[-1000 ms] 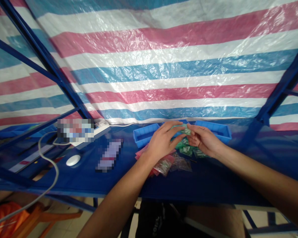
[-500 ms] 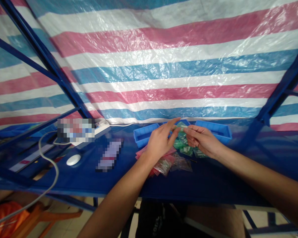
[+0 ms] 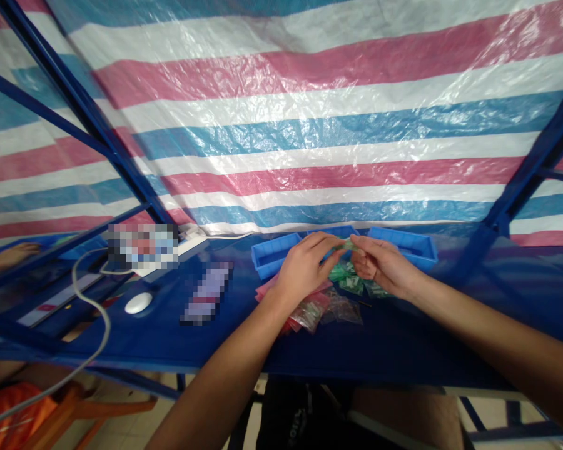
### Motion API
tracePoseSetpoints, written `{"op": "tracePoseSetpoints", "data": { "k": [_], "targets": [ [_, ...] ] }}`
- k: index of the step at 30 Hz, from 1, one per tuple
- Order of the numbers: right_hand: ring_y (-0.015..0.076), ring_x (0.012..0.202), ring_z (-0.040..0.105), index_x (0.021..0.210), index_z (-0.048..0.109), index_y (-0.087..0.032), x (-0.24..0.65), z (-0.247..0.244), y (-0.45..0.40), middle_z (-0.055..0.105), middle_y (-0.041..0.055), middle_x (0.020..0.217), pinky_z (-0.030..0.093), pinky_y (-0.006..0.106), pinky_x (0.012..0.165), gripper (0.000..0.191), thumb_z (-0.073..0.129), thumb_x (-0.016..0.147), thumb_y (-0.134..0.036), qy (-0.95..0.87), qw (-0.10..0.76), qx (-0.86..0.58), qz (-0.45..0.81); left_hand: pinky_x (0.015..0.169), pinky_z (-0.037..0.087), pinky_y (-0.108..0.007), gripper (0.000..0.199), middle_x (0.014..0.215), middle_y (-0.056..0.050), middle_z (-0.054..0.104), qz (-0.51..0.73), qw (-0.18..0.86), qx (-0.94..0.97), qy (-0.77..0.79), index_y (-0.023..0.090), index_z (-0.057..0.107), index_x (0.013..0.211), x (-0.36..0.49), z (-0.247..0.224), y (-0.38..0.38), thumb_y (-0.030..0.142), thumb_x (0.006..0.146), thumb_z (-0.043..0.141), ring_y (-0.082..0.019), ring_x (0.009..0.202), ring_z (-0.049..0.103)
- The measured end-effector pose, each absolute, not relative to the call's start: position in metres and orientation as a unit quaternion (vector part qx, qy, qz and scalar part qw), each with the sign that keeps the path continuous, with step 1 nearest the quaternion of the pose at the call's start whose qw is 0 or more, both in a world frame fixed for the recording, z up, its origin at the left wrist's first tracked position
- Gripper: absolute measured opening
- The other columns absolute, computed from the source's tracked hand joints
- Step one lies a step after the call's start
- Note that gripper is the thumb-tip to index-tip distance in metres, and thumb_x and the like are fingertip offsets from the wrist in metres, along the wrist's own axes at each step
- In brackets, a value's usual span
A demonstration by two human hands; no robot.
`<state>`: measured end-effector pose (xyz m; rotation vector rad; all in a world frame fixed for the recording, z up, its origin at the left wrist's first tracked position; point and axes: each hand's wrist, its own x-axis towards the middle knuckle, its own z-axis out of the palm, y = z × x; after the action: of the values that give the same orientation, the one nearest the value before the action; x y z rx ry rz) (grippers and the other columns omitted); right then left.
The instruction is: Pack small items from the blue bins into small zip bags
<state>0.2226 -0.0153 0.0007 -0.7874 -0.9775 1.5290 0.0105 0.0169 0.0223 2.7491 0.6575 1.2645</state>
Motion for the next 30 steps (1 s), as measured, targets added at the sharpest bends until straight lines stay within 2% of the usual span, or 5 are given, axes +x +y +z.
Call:
{"op": "tracePoseSetpoints", "data": {
  "k": [8,15,22,26,30],
  "targets": [
    [0.0116,0.053,0.050,0.097,0.071,-0.024,0.219,0.000,-0.019,0.061,-0.0038,0.067,0.037,0.025,0.047,0.038,0.090,0.082,-0.053,-0.495,0.563,-0.361,0.555,0.088,0.061,-0.030,0.038,0.106,-0.004,0.079,0.429,0.069,0.853,0.288,0.021,0.055,0.145,0.010,0.023,0.016,0.029,0.108,0.057,-0.017,0.089,0.076],
    [0.0169,0.072,0.058,0.084,0.071,-0.024,0.232,-0.003,0.002,0.067,0.0013,0.085,0.047,0.031,0.065,0.034,0.087,0.083,-0.054,-0.579,0.630,-0.440,0.275,0.119,0.050,-0.049,0.052,0.150,-0.019,0.058,0.425,0.014,0.855,0.296,0.016,0.046,0.153,0.013,0.026,0.013,0.032,0.105,0.060,-0.030,0.138,0.059],
    [0.0358,0.113,0.065,0.111,0.076,-0.023,0.242,-0.007,0.034,0.076,0.0123,0.116,0.046,0.055,0.104,0.017,0.065,0.100,-0.029,-0.776,0.466,-0.423,-0.036,0.121,0.048,-0.050,0.028,0.144,-0.015,0.062,0.399,-0.033,0.894,0.200,0.018,0.067,0.129,0.016,0.033,0.005,0.029,0.105,0.058,-0.029,0.139,0.057],
    [0.0349,0.112,0.067,0.111,0.078,-0.027,0.237,-0.022,0.045,0.079,0.0107,0.118,0.045,0.054,0.110,0.016,0.065,0.102,-0.031,-0.833,0.382,-0.396,-0.053,0.112,0.056,-0.042,0.029,0.130,-0.010,0.073,0.317,-0.085,0.939,0.104,0.020,0.075,0.120,0.045,0.032,-0.020,0.034,0.109,0.052,-0.025,0.125,0.067],
    [0.0377,0.114,0.067,0.121,0.076,-0.021,0.228,-0.029,0.044,0.077,0.0163,0.121,0.046,0.059,0.110,0.028,0.059,0.106,-0.038,-0.830,0.347,-0.424,-0.105,0.112,0.059,-0.037,0.041,0.149,0.003,0.067,0.242,-0.216,0.943,-0.080,0.036,0.075,0.133,0.085,0.025,-0.063,0.026,0.111,0.042,-0.020,0.138,0.062]
  ]
}}
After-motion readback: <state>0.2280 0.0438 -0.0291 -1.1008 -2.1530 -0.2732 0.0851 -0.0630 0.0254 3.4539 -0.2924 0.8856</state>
